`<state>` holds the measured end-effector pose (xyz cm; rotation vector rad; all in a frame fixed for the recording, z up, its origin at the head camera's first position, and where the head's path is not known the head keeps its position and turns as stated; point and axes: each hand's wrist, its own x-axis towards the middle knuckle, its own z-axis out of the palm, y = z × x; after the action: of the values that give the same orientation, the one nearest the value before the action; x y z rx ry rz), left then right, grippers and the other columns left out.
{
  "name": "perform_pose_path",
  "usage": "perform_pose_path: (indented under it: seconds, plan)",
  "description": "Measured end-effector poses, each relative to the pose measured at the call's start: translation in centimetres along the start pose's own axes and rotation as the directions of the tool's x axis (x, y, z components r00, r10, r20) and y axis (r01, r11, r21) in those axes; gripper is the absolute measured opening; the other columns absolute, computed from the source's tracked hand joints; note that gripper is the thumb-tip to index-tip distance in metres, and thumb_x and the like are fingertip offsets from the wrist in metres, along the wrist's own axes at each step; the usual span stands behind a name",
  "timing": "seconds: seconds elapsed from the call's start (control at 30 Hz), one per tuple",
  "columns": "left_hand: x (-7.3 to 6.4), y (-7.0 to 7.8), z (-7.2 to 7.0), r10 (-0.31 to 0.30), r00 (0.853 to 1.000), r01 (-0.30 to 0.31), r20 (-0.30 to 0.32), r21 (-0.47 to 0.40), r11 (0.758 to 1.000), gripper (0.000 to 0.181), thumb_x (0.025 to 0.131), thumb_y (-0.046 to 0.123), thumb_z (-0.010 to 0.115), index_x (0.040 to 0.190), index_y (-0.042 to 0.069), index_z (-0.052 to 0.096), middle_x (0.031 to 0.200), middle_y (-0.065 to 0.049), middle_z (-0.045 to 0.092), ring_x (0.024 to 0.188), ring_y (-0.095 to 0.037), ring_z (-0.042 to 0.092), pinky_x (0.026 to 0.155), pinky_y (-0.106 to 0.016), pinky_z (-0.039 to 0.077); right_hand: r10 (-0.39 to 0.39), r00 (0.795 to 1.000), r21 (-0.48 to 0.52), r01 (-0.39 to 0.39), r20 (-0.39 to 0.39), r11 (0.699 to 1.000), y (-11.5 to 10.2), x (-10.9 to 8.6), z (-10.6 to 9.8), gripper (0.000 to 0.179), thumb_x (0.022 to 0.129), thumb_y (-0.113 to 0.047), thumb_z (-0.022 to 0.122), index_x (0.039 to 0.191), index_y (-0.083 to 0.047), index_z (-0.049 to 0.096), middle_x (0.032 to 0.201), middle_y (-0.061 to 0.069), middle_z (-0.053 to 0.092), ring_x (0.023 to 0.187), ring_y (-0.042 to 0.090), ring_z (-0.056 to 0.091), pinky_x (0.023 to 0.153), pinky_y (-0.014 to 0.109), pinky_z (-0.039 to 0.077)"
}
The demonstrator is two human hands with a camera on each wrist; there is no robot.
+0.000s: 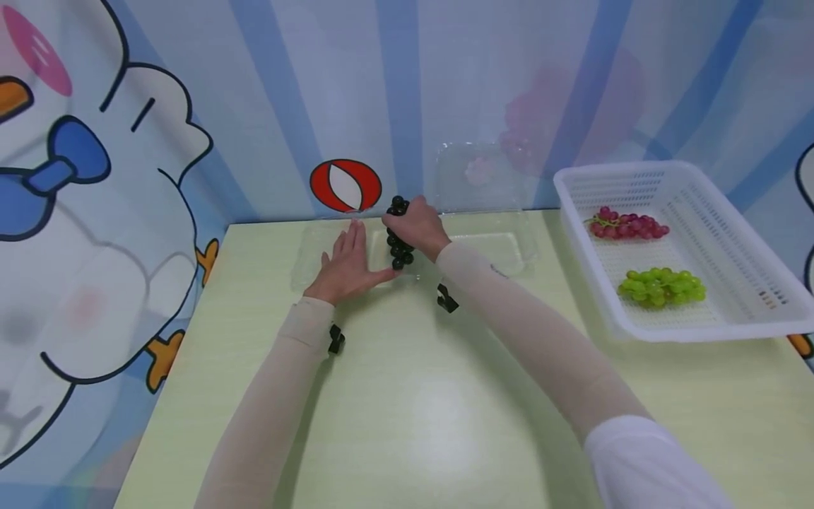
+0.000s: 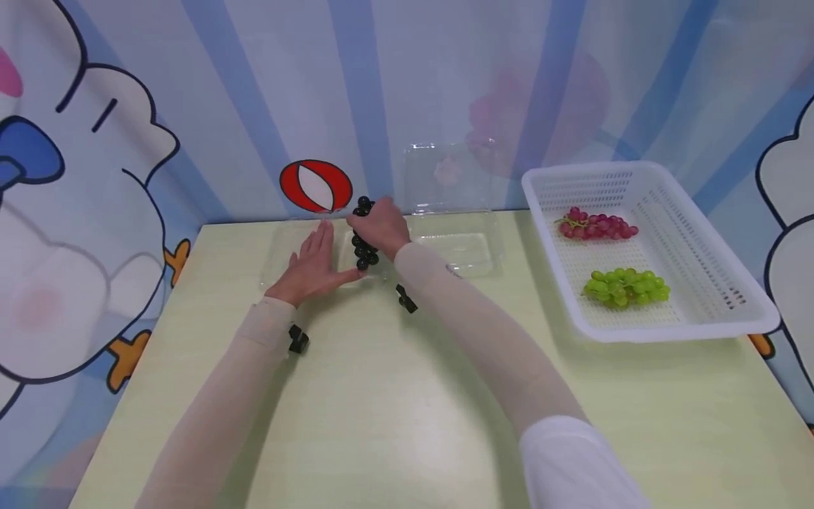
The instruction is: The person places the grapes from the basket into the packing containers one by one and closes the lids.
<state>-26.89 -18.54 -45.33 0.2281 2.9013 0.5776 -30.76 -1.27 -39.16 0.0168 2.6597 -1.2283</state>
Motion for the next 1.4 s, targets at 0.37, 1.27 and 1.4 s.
perform_pose_path:
  seconds: [0.37, 1.27, 1.4]
  plan:
    - [0.1, 0.0, 0.1, 0.009, 1.0, -0.009, -0.013, 0.004, 1.0, 0.133, 0.074, 0.093, 0.049, 0.164, 0.011, -0.005, 0.172, -0.005, -0.01, 0.157, -0.037, -0.002, 0.115, -0.076, 0.01, 0.055, 0.998, 0.026, -0.055, -0.008, 0.998, 0.1, 0.8, 1.2, 0.082, 0.092, -0.047, 0.064, 0.149, 0.003, 0.034, 0.146, 0.019, 0.051, 0.127, 0.032, 0.055, 0.105, 0.046, 0.05]
    - [-0.4, 0.3, -0.1, 0.002, 1.0, -0.002, 0.01, 0.021, 1.0, 0.126, 0.08, 0.088, 0.049, 0.163, 0.012, -0.008, 0.171, -0.004, -0.014, 0.157, -0.036, -0.003, 0.117, -0.073, 0.01, 0.064, 0.997, 0.105, -0.068, 0.044, 0.992, -0.1, 1.2, 3.2, 0.067, 0.095, -0.033, 0.061, 0.144, 0.008, 0.042, 0.146, 0.021, 0.05, 0.127, 0.031, 0.055, 0.106, 0.042, 0.048]
    - [-0.3, 0.2, -0.2, 0.005, 1.0, -0.005, 0.008, 0.026, 1.0, 0.127, 0.079, 0.089, 0.048, 0.163, 0.012, -0.009, 0.171, -0.004, -0.014, 0.157, -0.036, -0.003, 0.117, -0.073, 0.01, 0.049, 0.998, 0.095, -0.053, 0.041, 0.994, -0.1, 1.3, 3.5, 0.062, 0.095, -0.031, 0.06, 0.14, 0.01, 0.046, 0.144, 0.022, 0.052, 0.123, 0.031, 0.057, 0.104, 0.042, 0.049]
